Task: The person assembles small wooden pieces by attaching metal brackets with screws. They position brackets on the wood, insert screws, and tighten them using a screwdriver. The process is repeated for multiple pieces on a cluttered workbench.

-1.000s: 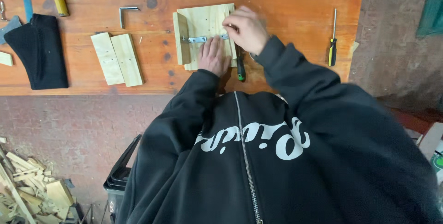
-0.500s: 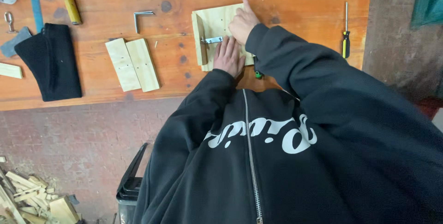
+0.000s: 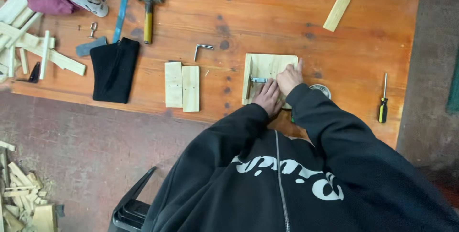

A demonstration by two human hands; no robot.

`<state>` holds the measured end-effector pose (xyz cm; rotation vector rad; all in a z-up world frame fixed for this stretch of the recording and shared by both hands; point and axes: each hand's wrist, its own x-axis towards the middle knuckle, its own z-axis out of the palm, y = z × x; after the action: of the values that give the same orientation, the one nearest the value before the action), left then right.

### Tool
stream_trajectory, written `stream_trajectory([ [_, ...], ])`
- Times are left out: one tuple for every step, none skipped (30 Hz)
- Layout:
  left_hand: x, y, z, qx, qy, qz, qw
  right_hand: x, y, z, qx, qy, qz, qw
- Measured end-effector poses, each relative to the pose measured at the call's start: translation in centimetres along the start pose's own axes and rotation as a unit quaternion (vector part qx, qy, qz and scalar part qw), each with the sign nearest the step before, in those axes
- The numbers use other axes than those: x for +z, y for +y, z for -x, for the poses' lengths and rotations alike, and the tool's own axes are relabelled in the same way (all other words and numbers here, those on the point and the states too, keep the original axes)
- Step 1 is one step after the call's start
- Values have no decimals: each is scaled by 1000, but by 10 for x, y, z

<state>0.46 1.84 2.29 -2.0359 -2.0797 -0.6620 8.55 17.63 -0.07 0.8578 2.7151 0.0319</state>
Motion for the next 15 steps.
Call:
stream_trajectory([
  [-1,-1,1,9,29,-1,1000,-3,-3,2,6,-26,-11,1000],
  [0,2,1,14,59,1,998,-5,-2,5,11,-54,-20,998],
  [2,2,1,13,61,4,998,-7,0,4,12,-55,-16,998],
  [3,2,2,9,58,9,998,-8,0,4,13,-60,-18,998],
  [4,2,3,6,55,13,998,-9,1,4,14,-64,-20,998],
  [4,4,6,4,56,14,998,-10,-1,5,13,-64,-18,998],
  [3,6,9,3,43,14,999,-11,-3,7,13,-70,-17,997],
  [3,4,7,5,33,11,999,-15,-4,4,15,-70,-17,997],
  [4,2,2,7,37,9,999,-16,-1,-1,16,-66,-15,998],
  [4,2,3,9,34,7,999,-15,-3,-1,20,-77,-12,997],
  [4,2,5,11,31,4,999,-13,-4,-1,25,-88,-9,996],
  [7,3,6,10,30,4,999,-12,-4,1,24,-89,-8,996],
  [9,4,8,11,31,4,999,-11,-4,2,24,-86,-8,996],
  [12,3,8,13,32,4,999,-11,-4,1,26,-81,-8,996],
  [11,0,6,13,33,3,999,-6,-5,-2,25,-80,-8,996],
])
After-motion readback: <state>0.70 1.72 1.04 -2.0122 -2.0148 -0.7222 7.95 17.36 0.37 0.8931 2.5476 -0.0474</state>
